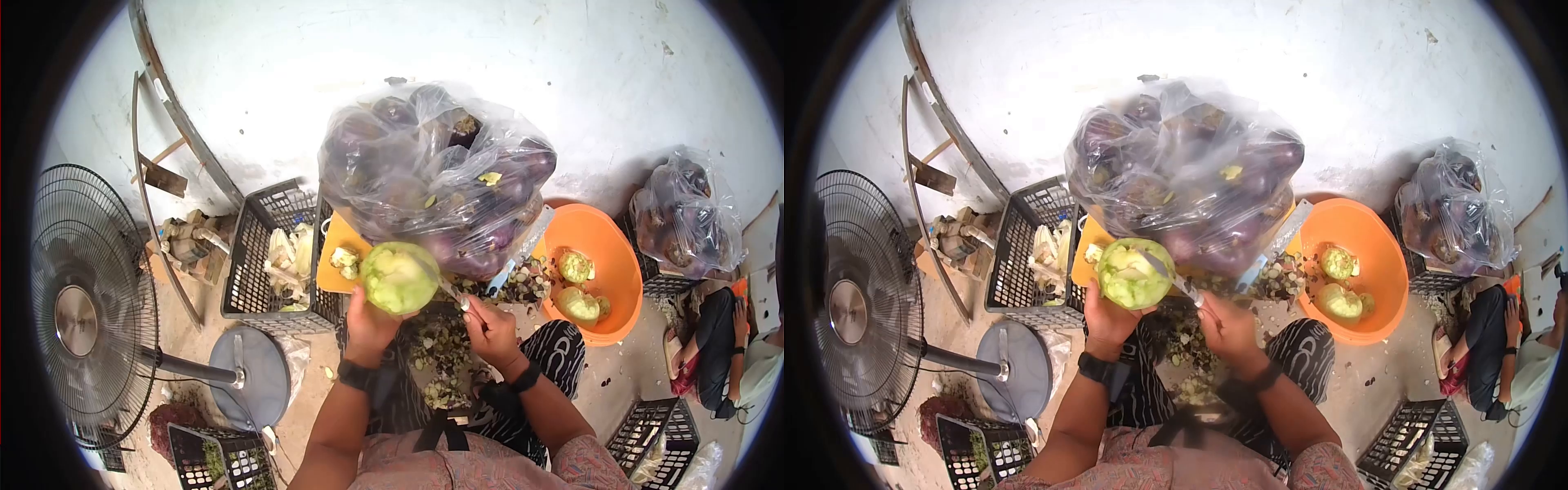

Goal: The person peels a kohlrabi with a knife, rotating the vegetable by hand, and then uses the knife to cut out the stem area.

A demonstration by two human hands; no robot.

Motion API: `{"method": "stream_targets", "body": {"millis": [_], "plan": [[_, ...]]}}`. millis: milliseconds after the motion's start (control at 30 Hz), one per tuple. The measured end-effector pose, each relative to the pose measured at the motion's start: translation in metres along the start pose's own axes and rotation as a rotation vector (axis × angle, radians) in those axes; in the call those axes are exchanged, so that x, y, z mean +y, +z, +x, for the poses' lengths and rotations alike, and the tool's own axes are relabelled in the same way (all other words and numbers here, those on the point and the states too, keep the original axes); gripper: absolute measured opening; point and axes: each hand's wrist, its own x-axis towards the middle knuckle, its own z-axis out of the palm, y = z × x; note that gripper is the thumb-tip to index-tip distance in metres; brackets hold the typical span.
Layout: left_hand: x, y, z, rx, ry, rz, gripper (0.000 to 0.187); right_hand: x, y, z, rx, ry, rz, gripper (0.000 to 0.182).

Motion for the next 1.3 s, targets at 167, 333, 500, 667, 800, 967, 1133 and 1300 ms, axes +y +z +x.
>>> {"method": "stream_targets", "body": {"millis": [167,333,500,667,800,967,1133,1300], "plan": [[0.001,-0.002,0.001,-0.077,-0.025,0.292,0.075,0.007,-0.002,-0.005,-0.031,-0.119,-0.097,0.030],[0.006,0.007,0.011,0.044,-0.052,0.168,0.071,0.010,-0.008,0.003,-0.064,-0.205,-0.131,0.033],[0.023,0.013,0.024,0.112,-0.092,0.016,0.078,0.003,-0.022,0.030,-0.142,-0.410,-0.338,0.030],[0.030,0.006,0.022,0.092,-0.180,0.030,0.084,0.007,-0.029,0.045,-0.150,-0.389,-0.408,0.035],[0.025,0.006,0.018,0.066,-0.101,0.055,0.080,0.016,-0.029,0.041,-0.137,-0.337,-0.376,0.034],[0.020,-0.007,0.020,0.077,-0.055,0.112,0.072,0.021,-0.027,0.034,-0.149,-0.288,-0.295,0.030],[0.018,0.000,0.021,0.107,-0.004,0.040,0.067,0.019,-0.026,0.036,-0.206,-0.263,-0.253,0.025],[0.017,0.000,0.023,0.095,0.030,0.018,0.067,0.018,-0.026,0.039,-0.248,-0.251,-0.312,0.025]]}}
